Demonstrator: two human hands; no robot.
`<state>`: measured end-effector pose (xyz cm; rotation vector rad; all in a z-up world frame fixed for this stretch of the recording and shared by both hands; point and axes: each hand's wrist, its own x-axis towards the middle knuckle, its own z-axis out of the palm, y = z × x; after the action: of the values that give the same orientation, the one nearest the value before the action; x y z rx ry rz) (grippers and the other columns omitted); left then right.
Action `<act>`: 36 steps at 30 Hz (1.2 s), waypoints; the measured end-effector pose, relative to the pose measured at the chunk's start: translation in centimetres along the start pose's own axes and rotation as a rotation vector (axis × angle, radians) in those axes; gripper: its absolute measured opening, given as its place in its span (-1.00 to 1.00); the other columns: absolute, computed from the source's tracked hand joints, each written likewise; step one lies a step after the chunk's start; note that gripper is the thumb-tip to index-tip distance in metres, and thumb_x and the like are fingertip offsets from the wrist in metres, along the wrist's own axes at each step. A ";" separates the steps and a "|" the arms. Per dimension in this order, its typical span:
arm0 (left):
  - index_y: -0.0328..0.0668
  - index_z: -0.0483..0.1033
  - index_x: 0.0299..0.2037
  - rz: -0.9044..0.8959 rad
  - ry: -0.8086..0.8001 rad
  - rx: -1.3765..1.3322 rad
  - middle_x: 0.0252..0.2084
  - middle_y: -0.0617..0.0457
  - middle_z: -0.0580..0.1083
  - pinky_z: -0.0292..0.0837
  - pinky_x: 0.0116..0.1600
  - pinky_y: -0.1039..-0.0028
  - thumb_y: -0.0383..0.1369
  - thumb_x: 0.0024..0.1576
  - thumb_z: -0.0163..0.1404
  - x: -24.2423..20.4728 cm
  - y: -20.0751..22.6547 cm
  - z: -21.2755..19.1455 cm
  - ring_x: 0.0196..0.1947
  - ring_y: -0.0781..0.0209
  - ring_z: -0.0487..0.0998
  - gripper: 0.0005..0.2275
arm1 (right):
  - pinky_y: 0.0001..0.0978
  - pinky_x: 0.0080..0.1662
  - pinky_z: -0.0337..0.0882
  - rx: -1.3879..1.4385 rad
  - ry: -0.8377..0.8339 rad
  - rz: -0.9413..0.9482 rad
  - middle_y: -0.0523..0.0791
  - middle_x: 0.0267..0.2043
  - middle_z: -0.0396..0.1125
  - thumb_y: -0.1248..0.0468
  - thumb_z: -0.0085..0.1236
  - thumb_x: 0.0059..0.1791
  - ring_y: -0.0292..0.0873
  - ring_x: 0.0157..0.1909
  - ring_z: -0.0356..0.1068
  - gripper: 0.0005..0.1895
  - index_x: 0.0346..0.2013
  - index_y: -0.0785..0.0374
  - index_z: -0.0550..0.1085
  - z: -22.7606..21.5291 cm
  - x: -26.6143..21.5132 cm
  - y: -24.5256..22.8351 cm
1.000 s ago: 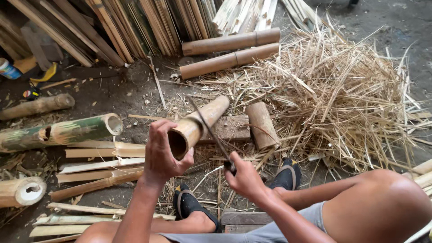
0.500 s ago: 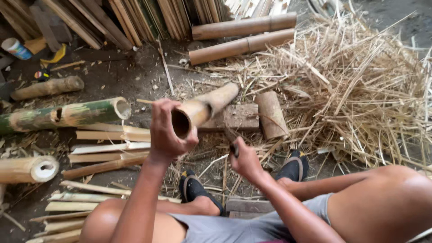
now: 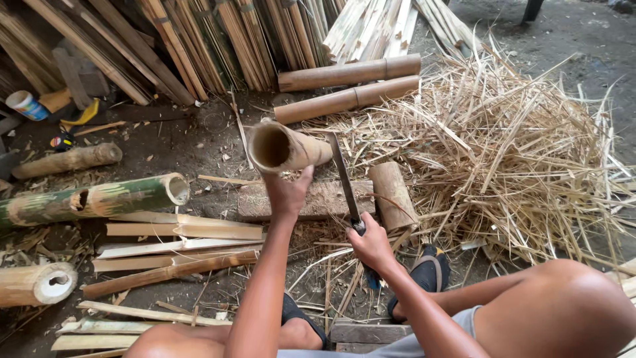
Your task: The person uses a machete to split a bamboo tube into smaller sections. They hold the bamboo with one hand and strike it with the machete to separate the pieces.
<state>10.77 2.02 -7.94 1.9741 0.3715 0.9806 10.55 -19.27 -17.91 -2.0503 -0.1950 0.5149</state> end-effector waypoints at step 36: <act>-0.37 -0.15 0.49 -0.077 0.482 -0.096 0.32 -0.28 0.20 0.50 0.45 0.03 -0.10 0.10 0.21 2.5 -0.7 -6.9 0.30 -0.09 0.39 -0.09 | 0.16 -0.31 0.45 -0.250 -0.154 0.043 0.21 -0.40 0.41 0.31 0.06 -0.01 0.34 -0.33 0.49 -0.75 -0.13 0.34 0.26 2.5 -0.2 0.2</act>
<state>7.21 7.83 -5.13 1.6109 0.6473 1.3946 9.24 -17.48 -19.08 -2.2616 -0.3214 0.7059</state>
